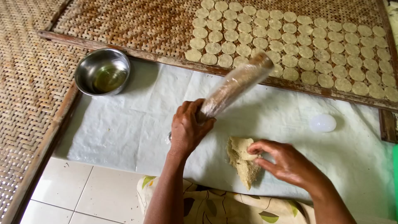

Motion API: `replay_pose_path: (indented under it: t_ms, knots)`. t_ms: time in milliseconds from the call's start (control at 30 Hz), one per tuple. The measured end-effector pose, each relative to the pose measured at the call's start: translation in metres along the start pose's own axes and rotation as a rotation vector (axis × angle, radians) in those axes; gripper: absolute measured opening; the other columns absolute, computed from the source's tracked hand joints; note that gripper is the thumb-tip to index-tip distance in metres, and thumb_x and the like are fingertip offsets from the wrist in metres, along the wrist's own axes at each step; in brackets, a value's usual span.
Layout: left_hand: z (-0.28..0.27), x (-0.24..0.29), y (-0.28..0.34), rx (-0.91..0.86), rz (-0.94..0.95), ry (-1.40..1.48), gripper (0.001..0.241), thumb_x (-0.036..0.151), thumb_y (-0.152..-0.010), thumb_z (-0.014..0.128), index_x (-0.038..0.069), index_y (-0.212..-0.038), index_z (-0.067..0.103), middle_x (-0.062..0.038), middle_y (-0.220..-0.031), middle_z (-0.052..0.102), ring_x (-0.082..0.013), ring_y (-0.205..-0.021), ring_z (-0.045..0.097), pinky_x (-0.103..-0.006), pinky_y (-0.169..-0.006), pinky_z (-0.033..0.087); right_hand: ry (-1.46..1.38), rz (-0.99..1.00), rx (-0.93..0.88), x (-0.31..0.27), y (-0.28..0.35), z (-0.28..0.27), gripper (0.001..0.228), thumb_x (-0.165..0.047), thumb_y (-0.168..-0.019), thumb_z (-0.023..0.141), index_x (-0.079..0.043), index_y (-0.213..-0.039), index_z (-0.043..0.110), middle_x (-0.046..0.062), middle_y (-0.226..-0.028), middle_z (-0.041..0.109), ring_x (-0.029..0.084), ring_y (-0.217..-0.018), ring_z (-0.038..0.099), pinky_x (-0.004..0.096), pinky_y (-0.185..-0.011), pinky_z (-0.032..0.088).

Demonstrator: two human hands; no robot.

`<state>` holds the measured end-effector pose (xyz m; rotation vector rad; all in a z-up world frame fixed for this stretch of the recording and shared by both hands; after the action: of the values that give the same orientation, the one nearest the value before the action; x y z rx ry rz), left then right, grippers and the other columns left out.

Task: Flattening a large piece of dough using a plastic-wrapped rolling pin on a flat work surface.

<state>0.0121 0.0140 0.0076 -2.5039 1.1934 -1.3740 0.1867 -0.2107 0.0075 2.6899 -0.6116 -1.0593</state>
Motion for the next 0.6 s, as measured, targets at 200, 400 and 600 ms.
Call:
replay_pose_path:
  t_ms: [200,400,600]
  knots:
    - [0.029,0.003,0.021,-0.138,0.406,-0.114,0.053,0.029,-0.074,0.091,0.009,-0.119,0.071,-0.007,-0.097,0.073,-0.0193,-0.080,0.069,-0.0373,-0.080,0.061,0.659,-0.366,0.607,-0.029,0.017,-0.054,0.082,-0.055,-0.071,0.073,-0.031,-0.145,0.048,0.004,-0.165,0.034,0.030,-0.155,0.025,0.060,-0.129,0.009]
    - [0.020,0.027,0.033,-0.337,0.503,-0.306,0.061,0.030,-0.073,0.086,0.015,-0.129,0.066,-0.005,-0.111,0.065,-0.0218,-0.097,0.062,-0.0395,-0.092,0.050,0.687,0.091,0.008,0.026,-0.002,-0.041,0.083,-0.066,-0.080,0.070,-0.042,-0.152,0.037,-0.003,-0.101,0.068,0.014,-0.077,0.070,0.031,-0.068,0.063]
    - [0.019,0.023,0.029,-0.417,0.532,-0.342,0.062,0.046,-0.083,0.081,0.018,-0.135,0.063,-0.007,-0.115,0.064,-0.0238,-0.100,0.061,-0.0423,-0.089,0.049,0.589,0.127,0.137,0.034,0.017,-0.031,0.078,-0.064,-0.075,0.076,-0.035,-0.143,0.050,-0.006,-0.125,0.069,0.020,-0.101,0.075,0.040,-0.090,0.062]
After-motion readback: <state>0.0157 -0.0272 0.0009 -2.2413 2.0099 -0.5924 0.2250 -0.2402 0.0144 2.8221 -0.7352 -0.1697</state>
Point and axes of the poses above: each hand's wrist, its own y-axis away from the middle knuckle, its own z-axis out of the palm, x = y × z, the point moved 2 cm from there along -y, towards the middle knuckle
